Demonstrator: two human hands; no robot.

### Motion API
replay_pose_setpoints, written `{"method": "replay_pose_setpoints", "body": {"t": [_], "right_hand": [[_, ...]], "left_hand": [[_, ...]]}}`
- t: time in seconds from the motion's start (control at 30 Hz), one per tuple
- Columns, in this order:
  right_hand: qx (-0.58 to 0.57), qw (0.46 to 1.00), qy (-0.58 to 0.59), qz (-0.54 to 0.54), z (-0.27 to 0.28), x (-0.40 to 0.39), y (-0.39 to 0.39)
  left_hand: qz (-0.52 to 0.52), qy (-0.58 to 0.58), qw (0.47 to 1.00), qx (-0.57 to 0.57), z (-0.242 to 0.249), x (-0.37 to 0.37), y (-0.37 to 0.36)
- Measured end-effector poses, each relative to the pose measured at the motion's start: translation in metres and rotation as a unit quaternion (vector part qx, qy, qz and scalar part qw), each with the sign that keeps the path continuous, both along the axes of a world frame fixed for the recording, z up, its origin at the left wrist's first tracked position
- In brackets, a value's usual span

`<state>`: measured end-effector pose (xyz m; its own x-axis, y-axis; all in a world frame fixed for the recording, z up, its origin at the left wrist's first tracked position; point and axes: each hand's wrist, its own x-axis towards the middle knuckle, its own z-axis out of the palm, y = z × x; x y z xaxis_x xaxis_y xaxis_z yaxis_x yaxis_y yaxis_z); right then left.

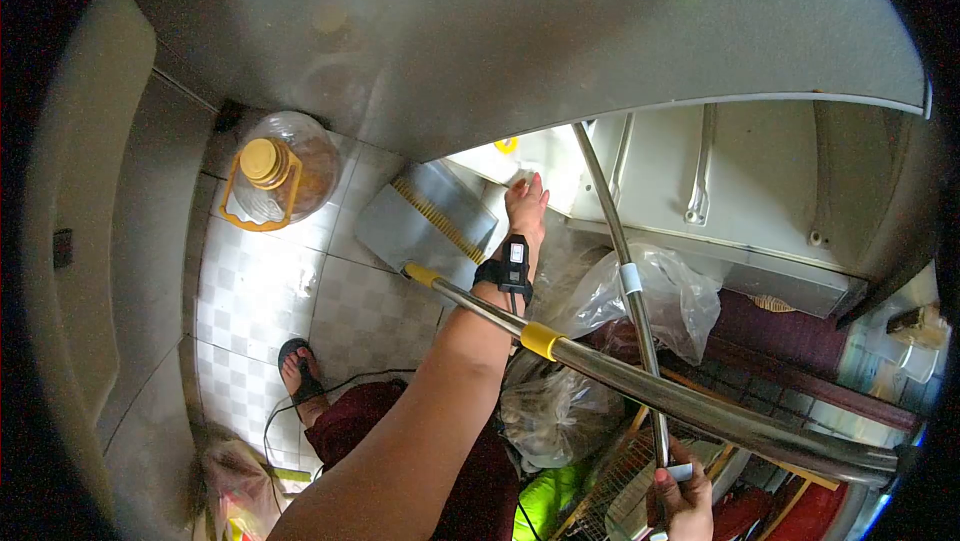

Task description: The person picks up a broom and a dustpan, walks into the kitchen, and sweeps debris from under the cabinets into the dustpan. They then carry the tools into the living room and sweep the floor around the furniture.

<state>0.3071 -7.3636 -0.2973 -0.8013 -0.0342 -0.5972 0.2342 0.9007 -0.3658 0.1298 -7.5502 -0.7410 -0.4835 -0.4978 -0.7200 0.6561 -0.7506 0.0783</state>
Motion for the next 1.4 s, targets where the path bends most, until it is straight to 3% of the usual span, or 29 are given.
{"method": "replay_pose_setpoints", "body": {"t": [0.2, 0.3, 0.4, 0.5, 0.6, 0.73, 0.93, 0.97, 1.03, 1.17, 1.27, 1.4], "right_hand": [[-0.015, 0.999, -0.014, 0.039, -0.002, -0.004, 0.006], [-0.026, 0.999, 0.001, 0.023, -0.005, -0.003, 0.012], [-0.038, 0.999, 0.030, 0.011, -0.009, -0.001, 0.013], [-0.021, 0.999, 0.033, -0.014, -0.008, -0.001, 0.013], [-0.010, 0.999, 0.039, -0.019, -0.007, -0.001, 0.014], [0.010, 0.999, 0.042, -0.024, 0.001, -0.002, 0.018], [0.034, 0.998, 0.046, -0.026, 0.014, -0.014, 0.041], [0.053, 0.997, 0.030, 0.036, 0.011, -0.028, 0.079], [0.081, 0.996, 0.016, 0.027, 0.018, -0.023, 0.052], [0.027, 0.993, 0.018, 0.113, 0.019, -0.032, 0.062], [0.028, 0.998, 0.014, 0.053, 0.029, -0.031, 0.030], [-0.013, 0.986, 0.031, 0.161, 0.039, -0.036, 0.017]], "left_hand": [[0.052, 0.054, 0.997, 0.012, 0.009, -0.006, -0.012], [-0.058, -0.022, 0.998, 0.000, 0.033, 0.005, -0.024], [-0.128, -0.073, 0.986, -0.081, 0.040, 0.008, -0.031], [-0.085, -0.002, 0.994, -0.064, 0.031, -0.002, -0.030], [-0.054, 0.147, 0.987, 0.028, 0.073, 0.000, -0.020], [-0.091, 0.205, 0.974, 0.038, 0.094, 0.009, 0.014], [-0.031, 0.262, 0.962, 0.068, 0.119, 0.036, 0.013], [-0.037, 0.270, 0.959, 0.081, 0.115, 0.033, 0.018], [-0.059, 0.283, 0.955, 0.075, 0.115, 0.034, 0.031], [-0.086, 0.312, 0.944, 0.073, 0.126, 0.073, 0.067], [-0.168, 0.235, 0.956, 0.041, 0.147, 0.121, 0.081], [-0.194, 0.247, 0.949, -0.002, 0.137, 0.185, 0.119]]}}
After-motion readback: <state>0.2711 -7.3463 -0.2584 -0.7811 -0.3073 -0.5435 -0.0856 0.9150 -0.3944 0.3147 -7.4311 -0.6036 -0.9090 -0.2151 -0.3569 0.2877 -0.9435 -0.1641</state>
